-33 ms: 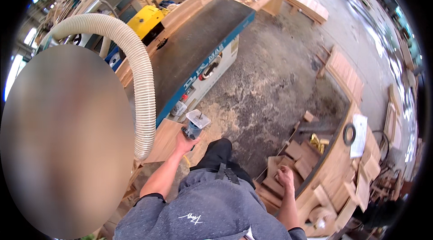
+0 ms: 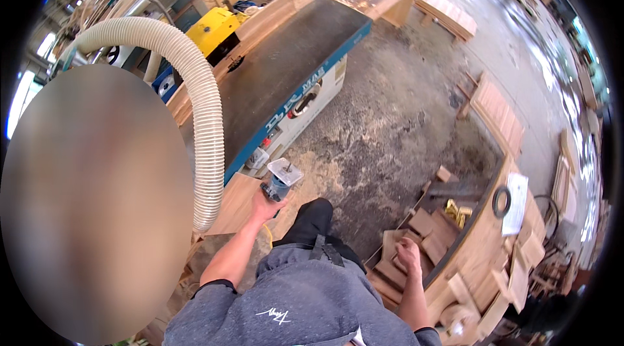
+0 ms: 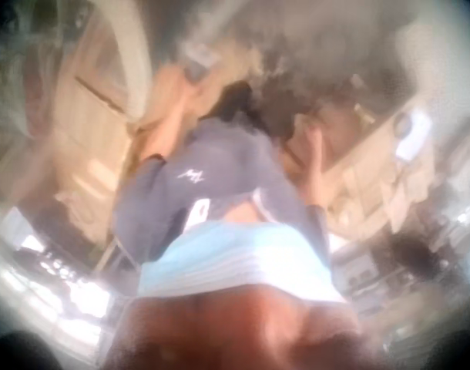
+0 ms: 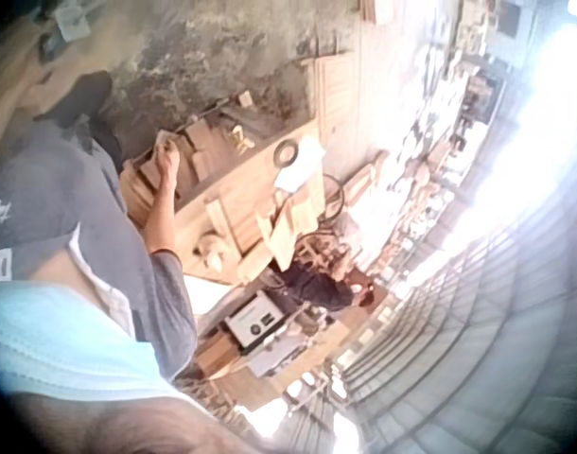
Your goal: The person uses a handheld electric router to smooth the edges of a large, curved wooden panel. They move the panel to a workbench, perform the routing operation, and then carry the panel to a nearby table to place it on top of other similar pieces. The person also handles smaller wooden strips and a piece of paper during the process.
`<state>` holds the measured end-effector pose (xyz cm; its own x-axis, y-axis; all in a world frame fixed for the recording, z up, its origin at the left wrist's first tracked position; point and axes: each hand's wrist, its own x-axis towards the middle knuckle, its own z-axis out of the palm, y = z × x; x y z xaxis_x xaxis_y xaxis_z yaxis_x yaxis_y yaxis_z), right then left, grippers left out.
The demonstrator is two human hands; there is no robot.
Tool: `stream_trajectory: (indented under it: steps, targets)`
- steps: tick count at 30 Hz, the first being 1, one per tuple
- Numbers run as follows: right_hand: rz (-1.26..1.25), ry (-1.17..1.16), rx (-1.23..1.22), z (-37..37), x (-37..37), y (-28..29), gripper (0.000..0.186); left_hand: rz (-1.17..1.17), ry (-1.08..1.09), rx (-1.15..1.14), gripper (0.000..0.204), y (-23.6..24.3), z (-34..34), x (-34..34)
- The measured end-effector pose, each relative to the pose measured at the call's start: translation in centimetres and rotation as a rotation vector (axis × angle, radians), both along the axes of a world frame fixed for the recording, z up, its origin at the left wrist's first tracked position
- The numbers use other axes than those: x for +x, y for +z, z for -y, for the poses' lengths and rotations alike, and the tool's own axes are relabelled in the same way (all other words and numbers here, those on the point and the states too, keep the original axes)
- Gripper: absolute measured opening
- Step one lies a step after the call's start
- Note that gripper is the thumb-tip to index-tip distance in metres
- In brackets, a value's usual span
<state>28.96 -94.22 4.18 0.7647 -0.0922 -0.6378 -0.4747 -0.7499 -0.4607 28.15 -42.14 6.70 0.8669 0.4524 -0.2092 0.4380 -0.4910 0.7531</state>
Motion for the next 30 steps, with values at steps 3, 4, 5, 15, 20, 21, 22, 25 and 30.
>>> stream_trajectory:
  steps: [3,4,5,15,20,21,22,25,30]
  targets:
    - [0.071,0.166,0.036,-2.8,7.7,-2.3,0.049,-0.098,0.051,-0.030,0.058,2.5,-0.3,4.2]
    - [0.057,0.190,0.080,-5.0,10.6,-1.9,0.048,-0.093,0.041,-0.010,0.058,2.5,-0.9,5.2]
    - [0.104,0.227,0.071,-6.6,13.4,-1.3,0.045,-0.073,0.018,0.009,0.059,2.2,-1.3,6.4]
    - [0.116,0.679,0.104,-24.7,40.1,7.1,0.051,0.100,0.191,-0.092,0.073,1.6,-6.0,19.9]
    - [0.271,0.802,0.324,-36.7,54.0,11.9,0.053,0.032,0.308,-0.129,0.079,1.3,-7.7,23.8]
    - [0.321,0.825,0.380,-39.7,56.2,13.4,0.054,-0.047,0.315,-0.095,0.083,2.2,-7.8,24.9]
    - [0.364,0.853,0.437,-42.8,58.2,14.6,0.055,-0.132,0.329,-0.063,0.086,3.4,-7.8,25.7]
    - [0.630,1.131,0.456,-54.1,63.5,16.2,0.063,-0.208,0.456,-0.065,0.092,5.7,-7.3,26.2]
    - [0.729,1.392,0.354,-67.3,70.7,17.7,0.076,-0.124,0.699,-0.132,0.086,4.4,-4.0,28.5]
